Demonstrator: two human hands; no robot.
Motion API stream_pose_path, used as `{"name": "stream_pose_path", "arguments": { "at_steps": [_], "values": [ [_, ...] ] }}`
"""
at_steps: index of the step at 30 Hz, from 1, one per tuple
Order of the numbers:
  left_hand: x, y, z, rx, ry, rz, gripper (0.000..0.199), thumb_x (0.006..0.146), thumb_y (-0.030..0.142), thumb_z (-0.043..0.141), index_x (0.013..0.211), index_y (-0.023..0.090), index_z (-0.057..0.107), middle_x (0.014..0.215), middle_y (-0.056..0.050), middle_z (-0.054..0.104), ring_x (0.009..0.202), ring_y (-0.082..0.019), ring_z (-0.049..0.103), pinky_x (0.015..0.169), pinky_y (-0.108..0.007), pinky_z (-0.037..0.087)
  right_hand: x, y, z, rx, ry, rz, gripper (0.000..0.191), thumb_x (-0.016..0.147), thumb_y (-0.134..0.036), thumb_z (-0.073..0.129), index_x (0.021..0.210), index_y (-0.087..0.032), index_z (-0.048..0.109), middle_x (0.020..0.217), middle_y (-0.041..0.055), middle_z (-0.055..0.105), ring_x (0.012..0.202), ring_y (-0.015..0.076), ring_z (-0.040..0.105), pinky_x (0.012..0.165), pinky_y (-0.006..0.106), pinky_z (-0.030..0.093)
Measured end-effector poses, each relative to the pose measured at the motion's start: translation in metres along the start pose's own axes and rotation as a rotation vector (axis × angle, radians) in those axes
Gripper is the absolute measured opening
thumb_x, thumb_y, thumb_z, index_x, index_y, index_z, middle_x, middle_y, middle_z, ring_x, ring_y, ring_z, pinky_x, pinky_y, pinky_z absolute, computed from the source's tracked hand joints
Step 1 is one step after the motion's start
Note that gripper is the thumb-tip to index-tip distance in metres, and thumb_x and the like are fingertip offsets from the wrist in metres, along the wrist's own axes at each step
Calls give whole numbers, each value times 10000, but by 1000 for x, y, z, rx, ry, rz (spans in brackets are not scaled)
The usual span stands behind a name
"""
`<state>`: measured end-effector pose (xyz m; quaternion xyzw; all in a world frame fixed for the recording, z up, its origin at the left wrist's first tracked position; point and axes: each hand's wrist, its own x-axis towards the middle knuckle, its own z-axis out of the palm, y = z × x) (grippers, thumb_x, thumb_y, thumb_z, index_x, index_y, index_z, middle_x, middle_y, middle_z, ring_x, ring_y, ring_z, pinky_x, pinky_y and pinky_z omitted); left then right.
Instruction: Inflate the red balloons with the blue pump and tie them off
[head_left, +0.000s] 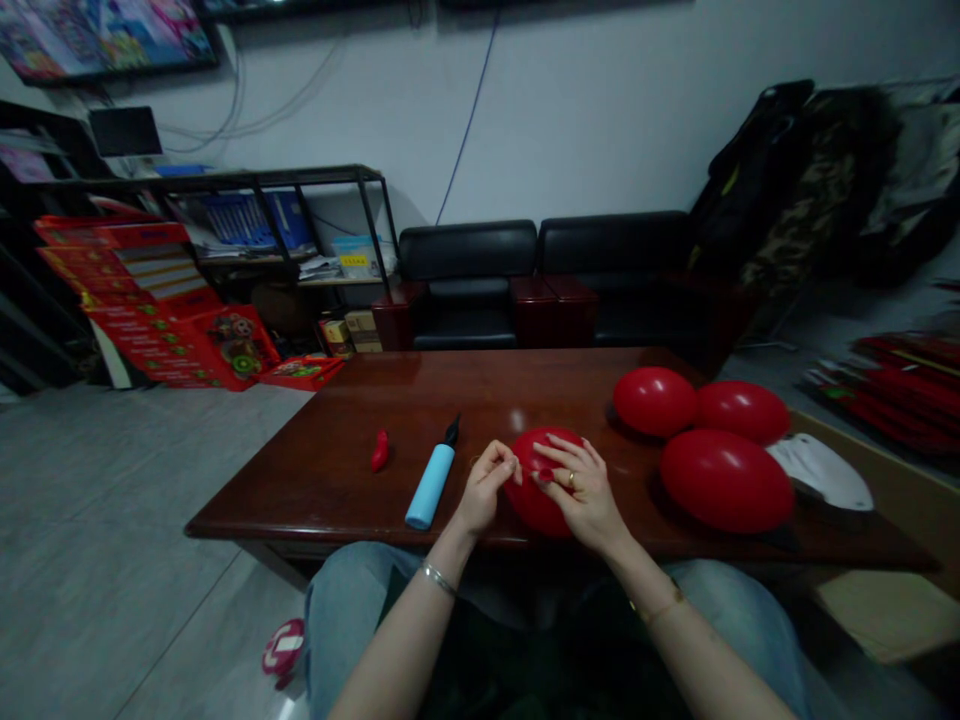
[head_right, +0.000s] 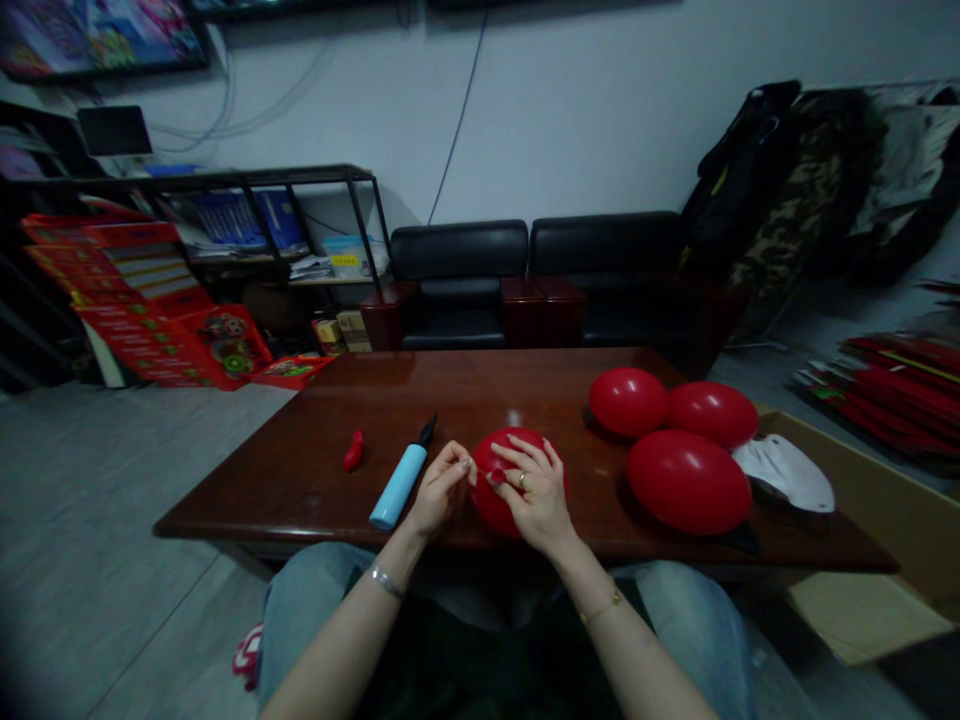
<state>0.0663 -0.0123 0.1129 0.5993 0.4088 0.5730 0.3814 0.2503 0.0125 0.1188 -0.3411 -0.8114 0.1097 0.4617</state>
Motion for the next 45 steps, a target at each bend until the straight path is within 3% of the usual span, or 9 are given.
{"name": "stream_pose_path", "arguments": {
  "at_steps": [3, 6, 11, 15, 19, 23, 33, 38, 45],
  "values": [
    [0, 5, -13, 272, -61, 55, 243, 841, 368, 575, 678, 190, 543, 703, -14, 568, 731, -165, 529, 719, -292, 465, -1, 3, 0, 39, 8, 20, 184, 895, -425, 597, 835, -339, 749, 1207, 8, 709, 1235, 255, 577, 1114, 636, 241],
    [-2, 8, -14, 120, -62, 67, 274, 824, 373, 541, 647, 179, 616, 706, -44, 598, 711, -176, 548, 706, -314, 472, -2, 6, 2, 45, 25, 37, 184, 908, -414, 577, 872, -354, 747, 1184, 0, 719, 1243, 258, 572, 1105, 644, 246],
    [-2, 2, 10, -313, 175, -100, 442, 852, 415, 593, 1156, 110, 694, 467, 24, 525, 543, -139, 544, 667, -293, 475, -3, 5, 10, -5, 55, 33, 158, 905, -399, 591, 954, -379, 739, 1169, -11, 724, 1251, 267, 566, 1105, 652, 227],
    [-3, 3, 18, -196, 311, -112, 675, 791, 456, 719, 1385, 187, 547, 621, 9, 671, 626, -136, 581, 738, -304, 501, -4, 3, 14, -41, 46, 23, 181, 913, -361, 575, 1011, -379, 726, 1166, -16, 726, 1261, 267, 559, 1103, 649, 222],
    [-7, 19, 12, 379, 227, 72, 595, 653, 392, 865, 1217, 359, 679, 1140, -42, 733, 1060, -253, 552, 1029, -484, 401, -3, 2, 17, -113, 43, 26, 226, 912, -287, 551, 1036, -373, 720, 1185, -22, 718, 1273, 274, 545, 1105, 652, 203],
    [-6, 31, 13, 689, 195, 143, 294, 693, 349, 845, 975, 383, 770, 1183, -3, 722, 1169, -315, 509, 1054, -620, 295, -1, -1, 23, -164, 68, 29, 224, 899, -247, 555, 998, -342, 732, 1197, -22, 713, 1288, 280, 526, 1109, 632, 219],
    [-8, 21, 10, 752, 243, 304, 67, 846, 211, 708, 860, 271, 735, 1246, -20, 689, 1348, -262, 473, 1146, -646, 226, 7, -8, 4, 59, -138, 82, 267, 848, -261, 578, 1084, -304, 695, 1292, 25, 663, 1362, 274, 465, 1153, 658, 196],
    [-4, 19, 11, 675, 162, 225, 90, 901, 159, 604, 886, 211, 676, 1366, -67, 607, 1468, -254, 303, 1148, -706, 153, 8, -5, 0, 149, -9, 156, 334, 902, -288, 532, 1227, -282, 610, 1341, 86, 620, 1287, 251, 546, 1166, 621, 242],
    [-3, 23, 14, 678, -70, 136, 126, 909, 135, 563, 893, 228, 646, 1475, -38, 491, 1504, -286, 157, 1122, -754, 57, 13, 7, -2, -5, -13, -225, 374, 963, -192, 452, 1213, -399, 637, 1519, 49, 441, 1282, 217, 550, 1136, 587, 313]
  ]
}}
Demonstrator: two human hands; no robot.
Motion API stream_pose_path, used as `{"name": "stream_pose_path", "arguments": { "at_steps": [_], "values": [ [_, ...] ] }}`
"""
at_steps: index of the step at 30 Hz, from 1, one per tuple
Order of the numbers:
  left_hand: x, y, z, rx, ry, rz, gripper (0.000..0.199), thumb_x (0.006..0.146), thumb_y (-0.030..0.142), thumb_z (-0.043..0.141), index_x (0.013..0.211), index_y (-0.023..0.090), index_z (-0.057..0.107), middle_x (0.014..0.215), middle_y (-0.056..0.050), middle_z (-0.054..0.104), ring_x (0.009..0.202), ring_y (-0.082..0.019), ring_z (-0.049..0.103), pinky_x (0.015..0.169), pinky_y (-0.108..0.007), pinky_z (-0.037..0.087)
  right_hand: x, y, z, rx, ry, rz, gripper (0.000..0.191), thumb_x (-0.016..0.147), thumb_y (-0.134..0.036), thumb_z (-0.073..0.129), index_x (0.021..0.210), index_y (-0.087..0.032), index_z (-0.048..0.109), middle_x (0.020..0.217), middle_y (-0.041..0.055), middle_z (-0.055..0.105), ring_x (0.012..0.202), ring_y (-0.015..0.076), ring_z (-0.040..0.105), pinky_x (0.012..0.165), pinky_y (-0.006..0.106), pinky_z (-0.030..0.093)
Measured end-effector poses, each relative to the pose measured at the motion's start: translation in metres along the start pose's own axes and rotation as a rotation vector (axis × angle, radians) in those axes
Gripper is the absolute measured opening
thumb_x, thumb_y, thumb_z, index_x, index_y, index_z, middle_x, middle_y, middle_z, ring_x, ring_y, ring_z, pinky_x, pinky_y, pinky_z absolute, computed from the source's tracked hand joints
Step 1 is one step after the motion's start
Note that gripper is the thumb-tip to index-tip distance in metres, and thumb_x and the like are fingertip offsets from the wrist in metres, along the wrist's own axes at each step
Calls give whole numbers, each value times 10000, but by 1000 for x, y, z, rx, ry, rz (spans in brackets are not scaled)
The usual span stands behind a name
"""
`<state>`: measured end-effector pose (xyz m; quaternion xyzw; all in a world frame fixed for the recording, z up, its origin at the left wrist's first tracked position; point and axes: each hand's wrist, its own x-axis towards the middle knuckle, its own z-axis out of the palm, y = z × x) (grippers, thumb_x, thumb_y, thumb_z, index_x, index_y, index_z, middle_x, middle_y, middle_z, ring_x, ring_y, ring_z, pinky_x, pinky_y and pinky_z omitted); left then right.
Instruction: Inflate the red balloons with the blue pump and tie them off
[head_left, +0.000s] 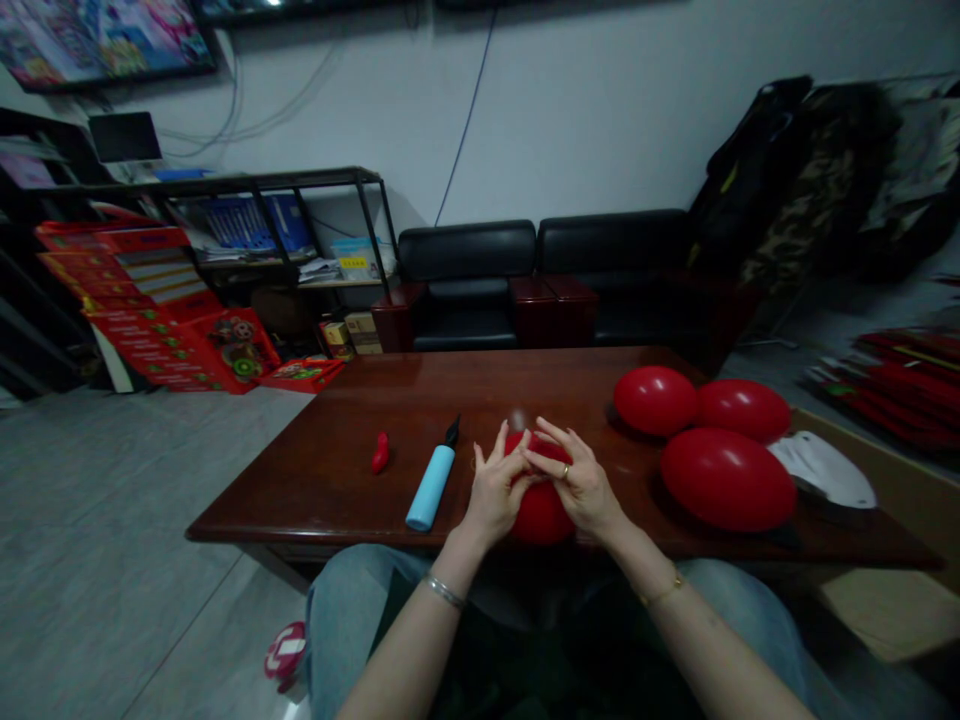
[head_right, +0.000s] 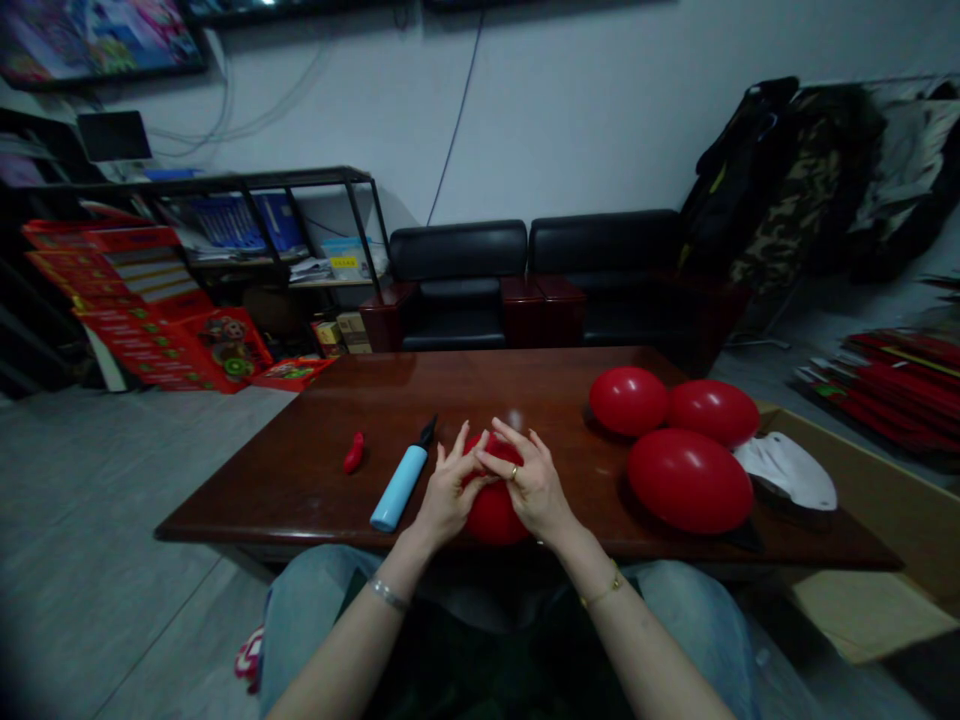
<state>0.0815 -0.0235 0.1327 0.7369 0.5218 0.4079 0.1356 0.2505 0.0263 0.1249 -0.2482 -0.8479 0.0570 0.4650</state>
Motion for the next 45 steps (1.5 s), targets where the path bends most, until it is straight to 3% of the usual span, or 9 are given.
{"name": "stream_pose_path", "arguments": {
  "at_steps": [8, 10, 15, 20, 24, 27, 32, 40, 45],
  "values": [
    [-8, -6, 7, -46, -8, 42, 134, 905, 131, 567, 845, 230, 635, 1296, -33, 664, 1491, -253, 208, 1149, -716, 30, 14, 14, -14, -40, -44, -181, 233, 928, -180, 533, 1017, -318, 699, 1355, 27, 618, 1276, 190, 539, 1123, 502, 354],
    [-8, -10, 7, -95, 33, 37, 142, 921, 137, 543, 859, 233, 627, 1221, -29, 707, 1471, -245, 267, 1155, -707, 2, 14, 13, -21, 33, -81, -92, 197, 925, -187, 526, 971, -284, 692, 1331, 39, 631, 1277, 199, 530, 1117, 491, 359],
    [-7, -19, 16, -296, 216, 25, 110, 932, 194, 550, 865, 229, 631, 983, -30, 778, 1260, -246, 580, 1196, -645, 17, 3, 11, -29, 400, -143, 385, 159, 863, -291, 581, 737, -217, 643, 1214, 82, 626, 1209, 253, 537, 1046, 459, 405],
    [-3, -20, 31, -447, 507, -43, 114, 924, 248, 582, 846, 208, 654, 867, -24, 769, 1065, -228, 703, 1197, -553, 258, -10, 12, -17, 792, 174, 638, 308, 778, -326, 598, 490, -221, 566, 1025, 73, 674, 1126, 279, 557, 1058, 482, 386],
    [-1, -20, 37, -212, 546, 32, 130, 945, 217, 541, 929, 209, 671, 976, -36, 772, 1020, -192, 720, 1142, -467, 409, -2, -5, -12, 859, 277, 545, 298, 842, -369, 497, 763, -255, 760, 1404, 32, 557, 1378, 285, 406, 1178, 500, 268],
    [1, -17, 40, -29, 538, 138, 169, 957, 201, 504, 960, 202, 674, 982, -43, 774, 998, -179, 727, 1113, -441, 456, 12, -21, -4, 590, 368, 431, 288, 868, -334, 556, 1084, -287, 740, 1593, -36, 306, 1476, 270, 258, 1237, 491, 153],
    [-3, -8, 41, -3, 486, 131, 204, 965, 216, 472, 991, 206, 673, 995, -46, 775, 981, -187, 733, 1133, -453, 441, 26, -23, 20, 436, 635, 459, 340, 891, -350, 606, 1208, -250, 677, 1533, 75, 410, 1366, 274, 458, 1123, 493, 428],
    [-4, -1, 28, -436, 421, -186, 197, 898, 301, 603, 968, 176, 738, 1313, -108, 639, 1207, -256, 622, 1035, -418, 523, 9, 7, 9, 147, 56, 207, 586, 664, -385, 843, 1200, -221, 672, 1617, 112, 218, 1495, 353, 161, 1167, 593, 313],
    [-5, 6, 28, -555, 403, -151, 188, 837, 302, 682, 953, 184, 771, 1365, -113, 596, 1263, -275, 577, 1090, -449, 467, 8, -1, 10, 22, 41, 121, 216, 839, -235, 662, 1042, -221, 735, 1502, 113, 453, 1451, 292, 325, 1124, 571, 386]
  ]
}}
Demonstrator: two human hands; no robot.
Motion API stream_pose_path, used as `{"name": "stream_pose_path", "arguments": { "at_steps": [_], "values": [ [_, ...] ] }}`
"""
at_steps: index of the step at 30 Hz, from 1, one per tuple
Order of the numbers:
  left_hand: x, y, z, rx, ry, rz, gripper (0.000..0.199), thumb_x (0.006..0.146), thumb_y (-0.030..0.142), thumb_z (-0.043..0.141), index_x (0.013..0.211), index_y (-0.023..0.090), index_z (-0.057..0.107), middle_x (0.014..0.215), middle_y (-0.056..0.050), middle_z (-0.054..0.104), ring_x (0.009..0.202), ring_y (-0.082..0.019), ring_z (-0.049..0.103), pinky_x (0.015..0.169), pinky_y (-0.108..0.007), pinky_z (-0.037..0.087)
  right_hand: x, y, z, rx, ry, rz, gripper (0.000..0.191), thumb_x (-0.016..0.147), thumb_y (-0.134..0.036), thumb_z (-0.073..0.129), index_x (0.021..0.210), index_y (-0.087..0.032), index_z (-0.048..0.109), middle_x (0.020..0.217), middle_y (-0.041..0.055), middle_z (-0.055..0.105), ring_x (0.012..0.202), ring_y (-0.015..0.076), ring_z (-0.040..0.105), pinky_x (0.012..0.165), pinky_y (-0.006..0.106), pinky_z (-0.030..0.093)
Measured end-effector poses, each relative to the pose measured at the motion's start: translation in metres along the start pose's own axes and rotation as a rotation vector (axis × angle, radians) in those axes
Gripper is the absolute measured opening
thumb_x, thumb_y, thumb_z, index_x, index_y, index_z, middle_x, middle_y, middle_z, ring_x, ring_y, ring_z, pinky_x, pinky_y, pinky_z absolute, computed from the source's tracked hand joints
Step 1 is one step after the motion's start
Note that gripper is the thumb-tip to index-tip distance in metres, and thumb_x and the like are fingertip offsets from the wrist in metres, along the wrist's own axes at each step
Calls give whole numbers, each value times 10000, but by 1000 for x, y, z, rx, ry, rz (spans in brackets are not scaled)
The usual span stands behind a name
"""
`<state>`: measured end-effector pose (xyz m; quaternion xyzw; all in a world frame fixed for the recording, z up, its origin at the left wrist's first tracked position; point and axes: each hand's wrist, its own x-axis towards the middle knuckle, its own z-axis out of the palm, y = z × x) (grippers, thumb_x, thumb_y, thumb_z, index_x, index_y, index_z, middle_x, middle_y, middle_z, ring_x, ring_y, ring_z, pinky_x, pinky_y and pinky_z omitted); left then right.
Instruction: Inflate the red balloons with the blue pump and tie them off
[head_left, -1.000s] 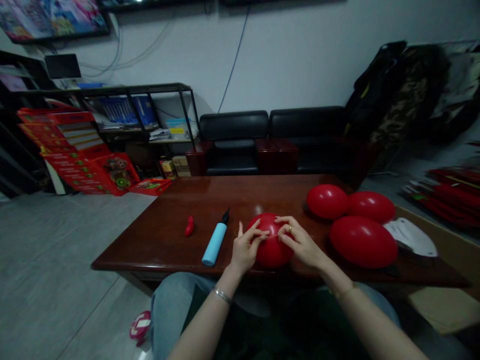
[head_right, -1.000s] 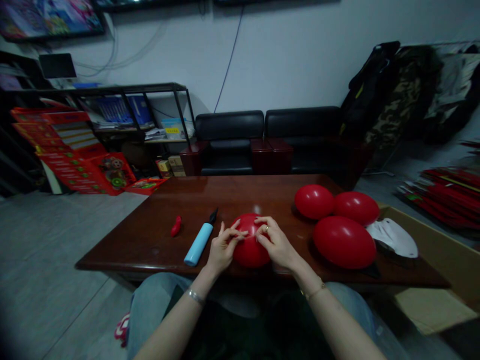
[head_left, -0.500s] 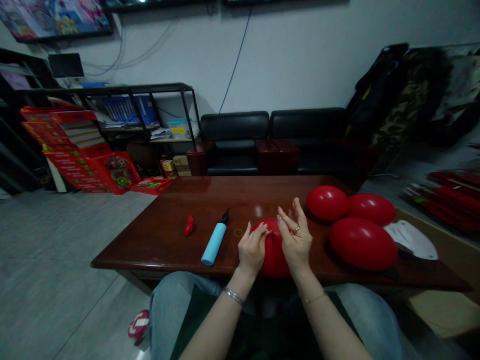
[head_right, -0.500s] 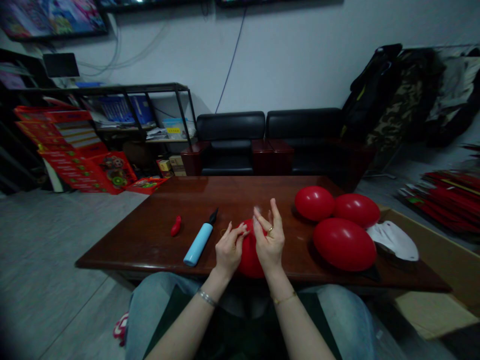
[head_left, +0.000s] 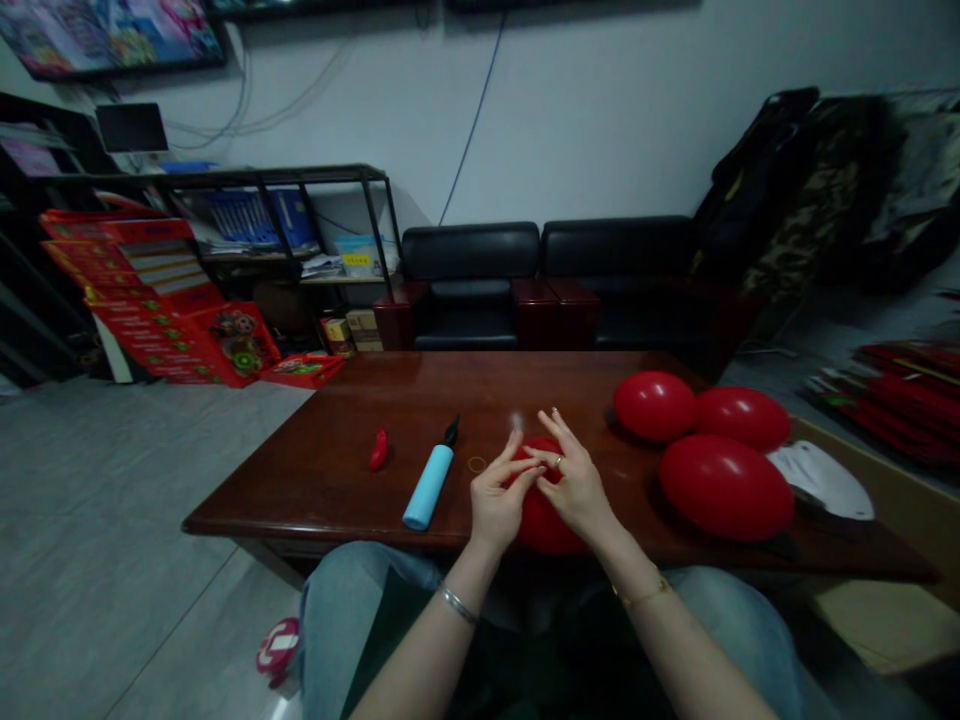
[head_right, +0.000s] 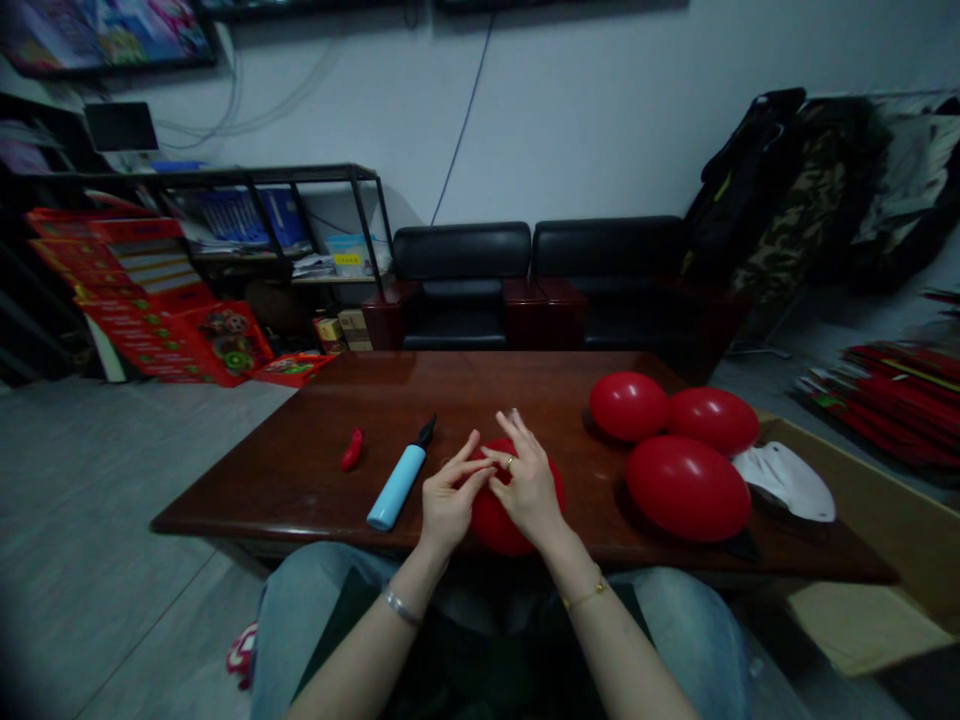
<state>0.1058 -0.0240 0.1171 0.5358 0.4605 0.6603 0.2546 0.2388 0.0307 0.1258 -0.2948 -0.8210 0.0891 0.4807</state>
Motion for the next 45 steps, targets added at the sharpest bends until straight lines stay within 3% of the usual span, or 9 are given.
{"name": "stream_pose_path", "arguments": {
  "at_steps": [5, 8, 12, 14, 18, 26, 32, 39, 45],
  "values": [
    [8, 9, -22, 179, -147, 102, 171, 882, 312, 642, 985, 241, 759, 1323, -93, 633, 1364, -288, 472, 1177, -634, 206, -4, -7, 4, -56, 5, -21, 161, 869, -212, 612, 811, -258, 754, 1362, 43, 609, 1383, 297, 427, 1052, 583, 434],
    [26, 19, -37, 384, -187, 241, 155, 903, 330, 628, 852, 255, 754, 1126, -52, 743, 1214, -259, 609, 1180, -663, 75, -5, -8, 5, -68, -2, -34, 144, 868, -231, 624, 844, -268, 760, 1357, 39, 613, 1374, 309, 437, 1032, 595, 436],
    [51, 28, -48, 587, -434, 482, 108, 845, 365, 711, 819, 266, 745, 831, 9, 755, 886, -160, 680, 1175, -511, 258, -5, -7, 7, -62, -2, -30, 189, 871, -212, 602, 764, -256, 752, 1359, 32, 611, 1376, 303, 433, 1029, 578, 444],
    [58, 29, -52, 646, -536, 554, 98, 855, 362, 699, 841, 278, 749, 855, 7, 747, 883, -147, 662, 1124, -433, 349, -5, -6, 8, -47, -17, -21, 167, 859, -206, 616, 799, -267, 759, 1357, 33, 613, 1372, 298, 438, 1038, 580, 439],
    [66, 28, -57, 712, -688, 662, 147, 921, 337, 612, 901, 316, 757, 932, 5, 749, 940, -140, 637, 1081, -370, 382, -4, -4, 8, -22, -64, 1, 150, 841, -212, 644, 769, -283, 755, 1354, 17, 616, 1379, 303, 428, 1049, 607, 420],
    [75, 38, -59, 801, -850, 901, 169, 943, 336, 577, 892, 301, 734, 931, -1, 722, 968, -160, 588, 907, -297, 420, -1, -5, 5, -5, -181, 21, 214, 822, -201, 657, 619, -255, 701, 1361, 12, 608, 1411, 318, 385, 1049, 640, 413],
    [75, 42, -58, 960, -893, 990, 140, 954, 293, 559, 949, 292, 699, 965, -21, 670, 964, -168, 555, 845, -297, 424, 1, -4, 7, 16, -198, 37, 291, 796, -198, 681, 515, -229, 613, 1351, 11, 616, 1420, 327, 371, 1050, 647, 411],
    [69, 64, -56, 1033, -985, 1079, 118, 959, 215, 532, 993, 236, 642, 1051, -39, 643, 1044, -188, 550, 921, -326, 414, 1, -5, 5, 1, -228, 15, 253, 799, -202, 671, 551, -225, 632, 1386, 13, 588, 1438, 339, 336, 1064, 652, 393],
    [64, 64, -63, 805, -912, 795, 142, 980, 247, 503, 939, 211, 634, 943, -23, 680, 958, -160, 577, 878, -276, 434, 0, -8, 1, 12, -231, 32, 169, 845, -267, 667, 683, -253, 713, 1386, 8, 590, 1433, 323, 349, 1079, 649, 372]
  ]
}}
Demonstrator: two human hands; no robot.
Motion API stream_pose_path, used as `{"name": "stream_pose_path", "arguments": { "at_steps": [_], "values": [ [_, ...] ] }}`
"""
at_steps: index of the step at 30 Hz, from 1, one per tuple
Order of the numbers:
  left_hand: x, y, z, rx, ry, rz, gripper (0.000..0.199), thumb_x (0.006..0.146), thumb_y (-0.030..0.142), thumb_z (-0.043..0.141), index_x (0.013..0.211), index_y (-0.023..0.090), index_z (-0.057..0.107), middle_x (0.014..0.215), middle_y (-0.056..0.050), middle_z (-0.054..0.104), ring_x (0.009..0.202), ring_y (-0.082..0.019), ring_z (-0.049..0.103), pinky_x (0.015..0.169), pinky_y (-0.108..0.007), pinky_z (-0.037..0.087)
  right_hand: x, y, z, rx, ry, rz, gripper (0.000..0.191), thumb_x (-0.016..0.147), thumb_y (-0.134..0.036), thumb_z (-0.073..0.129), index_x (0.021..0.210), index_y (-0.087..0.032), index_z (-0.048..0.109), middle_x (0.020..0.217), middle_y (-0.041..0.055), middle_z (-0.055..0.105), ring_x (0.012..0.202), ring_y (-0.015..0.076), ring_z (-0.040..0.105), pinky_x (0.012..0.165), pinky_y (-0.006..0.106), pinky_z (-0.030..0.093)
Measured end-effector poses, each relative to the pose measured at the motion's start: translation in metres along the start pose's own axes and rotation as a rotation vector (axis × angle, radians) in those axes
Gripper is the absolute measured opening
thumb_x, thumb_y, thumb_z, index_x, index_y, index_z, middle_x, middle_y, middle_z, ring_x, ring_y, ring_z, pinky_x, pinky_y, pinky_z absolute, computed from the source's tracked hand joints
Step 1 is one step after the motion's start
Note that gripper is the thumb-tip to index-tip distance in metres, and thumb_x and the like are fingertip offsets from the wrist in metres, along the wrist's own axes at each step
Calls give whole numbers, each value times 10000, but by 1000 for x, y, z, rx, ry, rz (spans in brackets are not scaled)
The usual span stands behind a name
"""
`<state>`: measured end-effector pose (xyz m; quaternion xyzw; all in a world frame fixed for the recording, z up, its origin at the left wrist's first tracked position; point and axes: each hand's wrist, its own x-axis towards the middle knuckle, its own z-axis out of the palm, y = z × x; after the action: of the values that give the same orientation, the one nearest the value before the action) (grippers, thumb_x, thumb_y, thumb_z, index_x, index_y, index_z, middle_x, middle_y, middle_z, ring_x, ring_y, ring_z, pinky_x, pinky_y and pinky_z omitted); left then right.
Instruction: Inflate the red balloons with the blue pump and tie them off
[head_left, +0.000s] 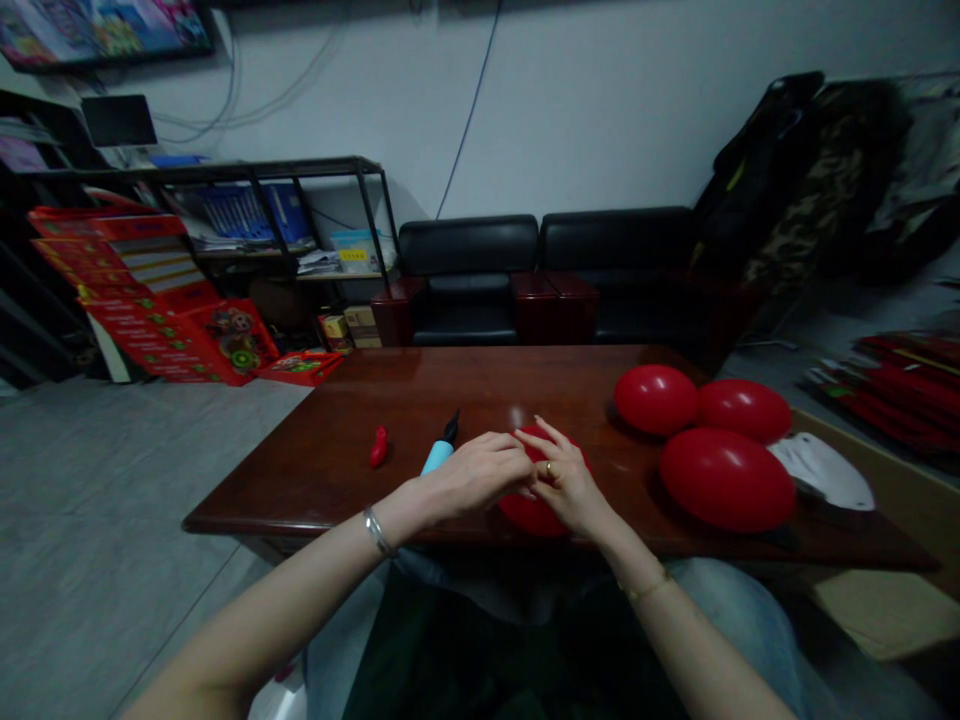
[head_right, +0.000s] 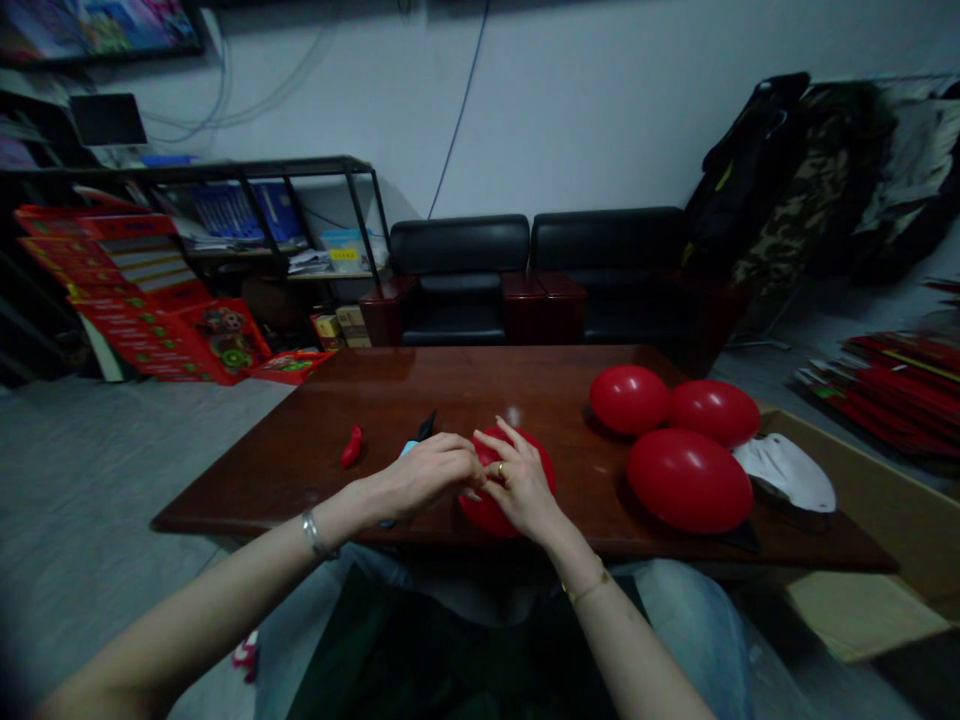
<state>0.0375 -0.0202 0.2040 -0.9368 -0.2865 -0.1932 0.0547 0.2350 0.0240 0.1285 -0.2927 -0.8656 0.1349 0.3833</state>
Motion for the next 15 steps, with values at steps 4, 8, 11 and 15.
{"name": "stream_pose_path", "arguments": {
  "at_steps": [4, 8, 11, 15],
  "values": [
    [-7, -9, 5, -27, 115, -138, 209, 963, 370, 536, 943, 213, 672, 932, -34, 702, 911, -180, 555, 846, -307, 415, -1, -3, 1, -19, -7, -1, 112, 845, -232, 659, 802, -286, 748, 1396, -6, 580, 1442, 322, 333, 1077, 659, 368],
    [-11, -10, 18, -30, 75, -144, 255, 921, 460, 581, 933, 247, 721, 930, -40, 704, 900, -196, 531, 832, -329, 388, 1, -3, 4, -20, -5, -14, 171, 833, -233, 672, 664, -243, 699, 1385, 8, 592, 1433, 332, 347, 1074, 650, 375],
    [-13, -5, 28, -60, 96, -233, 226, 904, 433, 620, 886, 233, 722, 839, -28, 694, 848, -184, 533, 812, -324, 384, 1, -2, 6, -18, 0, -38, 224, 835, -271, 682, 617, -219, 668, 1373, 39, 602, 1429, 344, 350, 1065, 647, 380],
    [-15, -4, 31, -180, 172, -331, 137, 879, 358, 676, 917, 230, 711, 815, 4, 707, 827, -164, 543, 821, -310, 388, -1, -1, 3, 0, -17, -72, 231, 854, -297, 667, 638, -215, 674, 1383, 51, 595, 1436, 338, 338, 1073, 622, 381]
  ]
}}
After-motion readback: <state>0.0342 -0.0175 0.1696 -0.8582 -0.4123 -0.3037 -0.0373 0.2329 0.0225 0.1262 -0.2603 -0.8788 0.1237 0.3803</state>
